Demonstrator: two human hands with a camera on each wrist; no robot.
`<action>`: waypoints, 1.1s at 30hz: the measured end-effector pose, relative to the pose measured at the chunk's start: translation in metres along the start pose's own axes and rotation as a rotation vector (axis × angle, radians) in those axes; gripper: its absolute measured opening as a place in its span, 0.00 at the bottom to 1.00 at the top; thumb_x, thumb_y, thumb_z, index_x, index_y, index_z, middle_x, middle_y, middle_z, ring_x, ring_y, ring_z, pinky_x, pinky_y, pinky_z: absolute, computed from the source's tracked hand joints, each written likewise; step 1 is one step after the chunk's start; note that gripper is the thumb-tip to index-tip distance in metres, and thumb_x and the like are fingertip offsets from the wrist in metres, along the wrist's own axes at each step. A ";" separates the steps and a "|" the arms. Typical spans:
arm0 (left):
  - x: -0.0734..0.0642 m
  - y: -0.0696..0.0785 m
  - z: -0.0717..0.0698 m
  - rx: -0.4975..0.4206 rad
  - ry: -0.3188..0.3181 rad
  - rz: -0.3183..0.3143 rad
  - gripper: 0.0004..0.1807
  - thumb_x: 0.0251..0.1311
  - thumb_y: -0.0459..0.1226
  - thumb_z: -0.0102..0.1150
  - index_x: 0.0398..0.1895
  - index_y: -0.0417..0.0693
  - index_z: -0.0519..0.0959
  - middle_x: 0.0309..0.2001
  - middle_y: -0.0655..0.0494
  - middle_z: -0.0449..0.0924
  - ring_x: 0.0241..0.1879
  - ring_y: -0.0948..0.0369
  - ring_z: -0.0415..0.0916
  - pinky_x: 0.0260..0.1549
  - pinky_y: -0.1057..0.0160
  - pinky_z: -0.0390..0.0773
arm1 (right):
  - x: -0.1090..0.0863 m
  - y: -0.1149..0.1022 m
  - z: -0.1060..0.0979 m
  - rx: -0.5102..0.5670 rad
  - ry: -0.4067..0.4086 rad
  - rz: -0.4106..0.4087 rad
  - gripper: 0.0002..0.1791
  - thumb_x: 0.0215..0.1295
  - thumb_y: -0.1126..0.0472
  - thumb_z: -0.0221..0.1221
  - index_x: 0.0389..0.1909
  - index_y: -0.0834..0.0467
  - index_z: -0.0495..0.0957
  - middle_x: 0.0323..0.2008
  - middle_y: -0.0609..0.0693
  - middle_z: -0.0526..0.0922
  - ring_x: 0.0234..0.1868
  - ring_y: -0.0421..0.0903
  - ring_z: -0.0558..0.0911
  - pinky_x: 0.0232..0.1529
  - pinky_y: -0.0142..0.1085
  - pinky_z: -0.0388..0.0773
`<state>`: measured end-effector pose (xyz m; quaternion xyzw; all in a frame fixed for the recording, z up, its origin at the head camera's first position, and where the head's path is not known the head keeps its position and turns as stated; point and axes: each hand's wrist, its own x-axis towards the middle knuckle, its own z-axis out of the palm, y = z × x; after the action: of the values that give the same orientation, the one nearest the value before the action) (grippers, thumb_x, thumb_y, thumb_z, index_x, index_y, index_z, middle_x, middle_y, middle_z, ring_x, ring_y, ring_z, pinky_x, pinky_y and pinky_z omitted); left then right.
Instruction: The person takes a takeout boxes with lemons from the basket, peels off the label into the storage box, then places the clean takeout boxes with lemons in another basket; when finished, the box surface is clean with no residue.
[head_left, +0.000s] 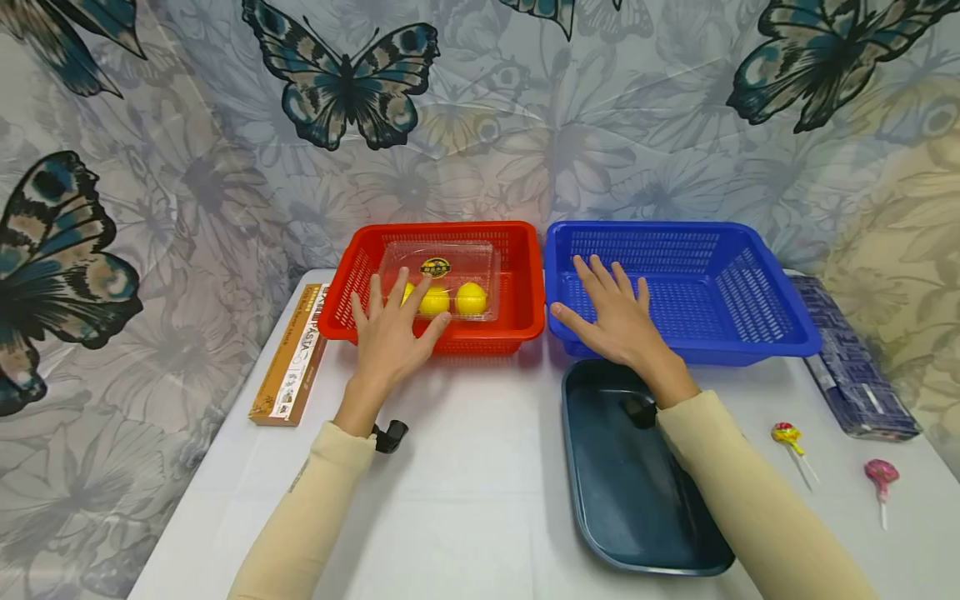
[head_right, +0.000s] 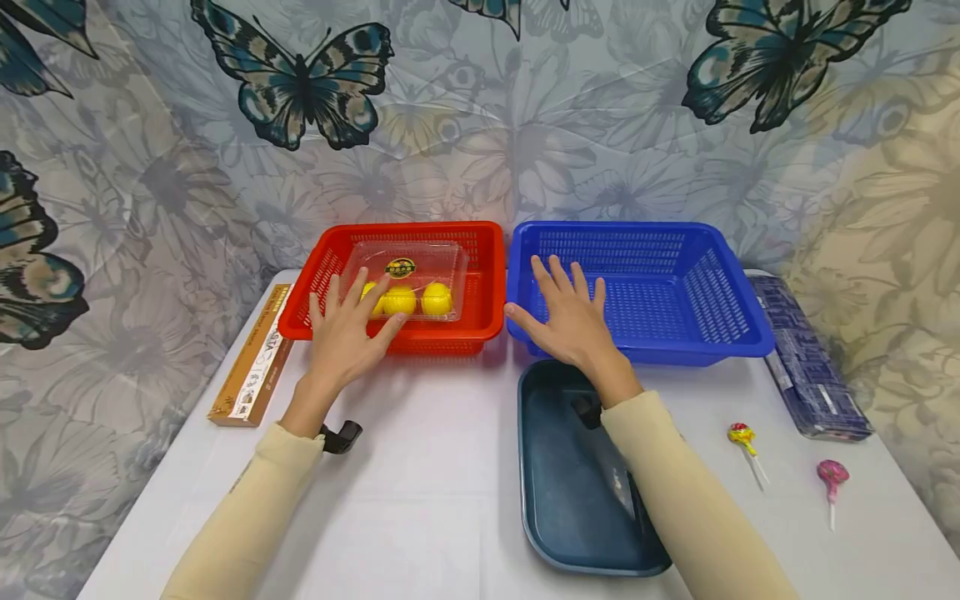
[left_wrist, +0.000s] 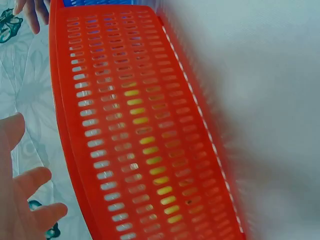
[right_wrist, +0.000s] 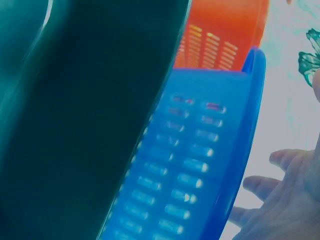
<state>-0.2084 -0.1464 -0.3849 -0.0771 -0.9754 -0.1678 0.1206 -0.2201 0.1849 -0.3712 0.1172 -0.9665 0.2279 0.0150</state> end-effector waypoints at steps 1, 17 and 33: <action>-0.001 -0.002 0.000 -0.012 0.004 -0.002 0.39 0.68 0.67 0.44 0.80 0.67 0.59 0.83 0.51 0.50 0.82 0.37 0.36 0.74 0.27 0.30 | 0.002 -0.001 0.000 0.016 -0.005 -0.006 0.51 0.68 0.24 0.44 0.83 0.44 0.39 0.84 0.56 0.40 0.82 0.68 0.38 0.73 0.72 0.23; -0.011 -0.033 -0.003 -0.077 0.138 -0.031 0.34 0.69 0.60 0.50 0.75 0.60 0.68 0.80 0.48 0.58 0.79 0.35 0.47 0.74 0.27 0.40 | 0.027 -0.026 0.011 0.117 -0.045 -0.088 0.48 0.70 0.31 0.50 0.83 0.47 0.45 0.82 0.57 0.51 0.81 0.64 0.47 0.76 0.71 0.36; -0.020 -0.069 -0.008 -0.195 0.254 -0.109 0.28 0.70 0.50 0.56 0.70 0.50 0.75 0.75 0.41 0.66 0.77 0.34 0.53 0.75 0.30 0.44 | 0.070 -0.065 0.020 0.241 -0.091 -0.135 0.39 0.70 0.49 0.62 0.78 0.54 0.61 0.74 0.60 0.67 0.74 0.63 0.64 0.72 0.64 0.65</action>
<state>-0.2002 -0.2158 -0.4038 -0.0136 -0.9340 -0.2765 0.2258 -0.2726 0.1042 -0.3552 0.1930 -0.9218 0.3351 -0.0279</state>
